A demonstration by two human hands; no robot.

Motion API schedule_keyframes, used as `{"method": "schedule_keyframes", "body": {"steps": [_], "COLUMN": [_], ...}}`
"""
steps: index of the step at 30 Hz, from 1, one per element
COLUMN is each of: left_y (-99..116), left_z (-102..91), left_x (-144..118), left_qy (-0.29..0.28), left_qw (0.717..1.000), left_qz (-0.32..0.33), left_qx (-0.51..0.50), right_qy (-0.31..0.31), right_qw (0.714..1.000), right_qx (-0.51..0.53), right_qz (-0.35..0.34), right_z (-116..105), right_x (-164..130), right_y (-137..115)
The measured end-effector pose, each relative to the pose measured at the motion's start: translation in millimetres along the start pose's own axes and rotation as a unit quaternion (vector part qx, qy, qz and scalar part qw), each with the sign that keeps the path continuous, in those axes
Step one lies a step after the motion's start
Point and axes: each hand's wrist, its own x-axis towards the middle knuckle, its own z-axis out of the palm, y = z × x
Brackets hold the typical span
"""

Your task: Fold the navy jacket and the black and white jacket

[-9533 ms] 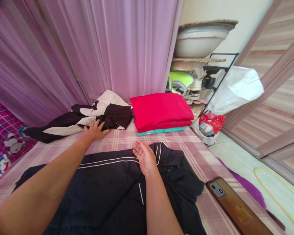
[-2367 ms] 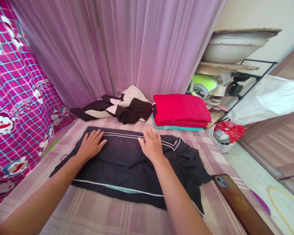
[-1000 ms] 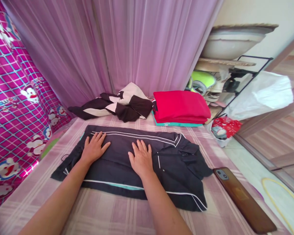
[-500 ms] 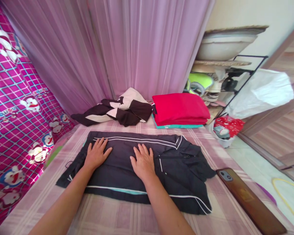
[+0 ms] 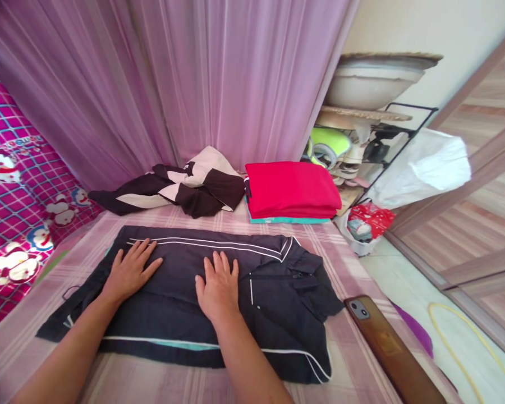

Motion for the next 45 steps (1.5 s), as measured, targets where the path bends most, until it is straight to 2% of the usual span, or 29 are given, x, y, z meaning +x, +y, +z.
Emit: {"method": "schedule_keyframes", "body": {"steps": [5, 13, 20, 23, 27, 30, 32, 37, 41, 43, 45], "left_y": [0, 6, 8, 8, 8, 7, 7, 8, 9, 9, 9], "left_z": [3.2, -7.2, -12.8, -13.9, -13.9, -12.8, -12.3, -13.0, -12.2, -11.6, -11.8], "left_x": [0, 0, -1, 0, 1, 1, 1, 0, 0, 0, 0], "left_qy": [0.016, 0.001, -0.018, -0.024, -0.022, -0.019, -0.017, -0.018, -0.020, -0.019, -0.019], "left_qw": [1.000, 1.000, 0.999, 0.999, 0.999, 0.999, 0.999, 1.000, 1.000, 1.000, 1.000], "left_qz": [0.000, -0.010, -0.012, -0.012, -0.010, -0.007, -0.006, -0.007, -0.008, -0.010, -0.011], "left_qx": [0.000, -0.020, -0.039, -0.042, -0.038, -0.032, -0.028, -0.020, -0.016, -0.017, -0.020], "right_qy": [0.008, 0.002, -0.032, -0.038, -0.035, -0.050, -0.054, -0.065, 0.017, 0.005, -0.029], "right_qw": [1.000, 1.000, 0.999, 0.996, 0.985, 0.980, 0.979, 0.972, 0.985, 0.988, 0.987], "right_qx": [0.014, -0.011, -0.040, -0.075, -0.137, -0.142, -0.135, -0.135, -0.125, -0.114, -0.104], "right_qz": [0.004, 0.006, 0.015, 0.033, 0.103, 0.132, 0.141, 0.178, 0.121, 0.104, 0.118], "right_z": [1, -2, -5, -14, -29, -36, -38, -45, -39, -29, -20], "right_x": [0, 0, 0, 0, -2, -4, -4, 4, 6, 3, 1], "right_y": [1, -2, -7, 6, 42, 64, 68, 44, 22, 19, 19]}}
